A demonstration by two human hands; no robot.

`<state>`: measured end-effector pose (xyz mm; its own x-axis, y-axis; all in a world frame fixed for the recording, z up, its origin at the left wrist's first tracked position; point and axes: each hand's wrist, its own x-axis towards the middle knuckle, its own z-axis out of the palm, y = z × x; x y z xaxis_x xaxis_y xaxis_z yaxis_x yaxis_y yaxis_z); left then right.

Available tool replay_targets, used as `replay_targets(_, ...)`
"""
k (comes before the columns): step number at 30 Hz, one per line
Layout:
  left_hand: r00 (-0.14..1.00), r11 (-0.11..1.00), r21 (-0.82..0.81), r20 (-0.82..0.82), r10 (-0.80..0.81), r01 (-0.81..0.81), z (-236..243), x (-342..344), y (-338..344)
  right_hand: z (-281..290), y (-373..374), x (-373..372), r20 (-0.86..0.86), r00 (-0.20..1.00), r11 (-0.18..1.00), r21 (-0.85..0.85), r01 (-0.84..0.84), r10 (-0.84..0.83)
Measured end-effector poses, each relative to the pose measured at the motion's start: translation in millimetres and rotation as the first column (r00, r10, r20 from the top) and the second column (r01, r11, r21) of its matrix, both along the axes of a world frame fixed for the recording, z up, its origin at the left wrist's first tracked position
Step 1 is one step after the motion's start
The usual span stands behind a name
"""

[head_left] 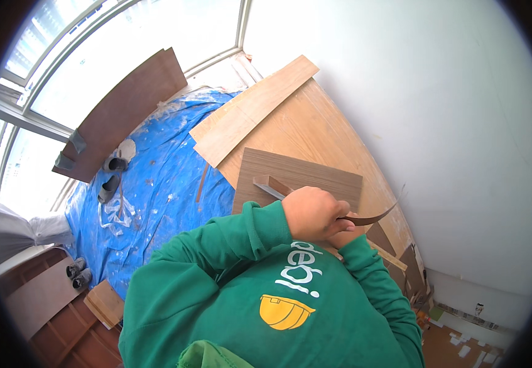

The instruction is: The person cuts a wood panel using a utility knife and a straightedge, then snaps off the cut strip. They repeat the process on another panel, scoring and snapping to separate a strip. The person works at a wooden workbench in a room with a large window.

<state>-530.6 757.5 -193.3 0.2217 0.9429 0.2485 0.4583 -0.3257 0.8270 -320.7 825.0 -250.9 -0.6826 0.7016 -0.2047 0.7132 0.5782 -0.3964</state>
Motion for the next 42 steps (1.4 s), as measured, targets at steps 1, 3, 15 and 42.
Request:
replay_targets(1,1.0,1.0,-0.004,-0.021,0.014,-0.014,1.2,0.1,-1.1,-1.5,0.0,0.0,-0.016,1.0,1.0,0.014,-0.002,0.002)
replay_targets(3,0.998,0.999,-0.014,-0.048,0.036,-0.037,4.4,-1.5,-1.9,-7.2,0.6,2.4,-0.048,0.999,1.0,0.01,0.003,-0.002)
replay_targets(15,0.965,0.933,0.273,-0.049,0.257,-0.234,177.1,-60.7,64.2,8.5,-4.4,-10.0,0.187,0.982,0.984,0.163,-0.071,0.04)
replay_targets(42,0.661,0.66,-0.253,0.095,0.744,-0.707,-116.9,-143.0,-22.5,44.0,0.3,1.9,-0.019,0.999,0.998,-0.051,0.032,-0.033)
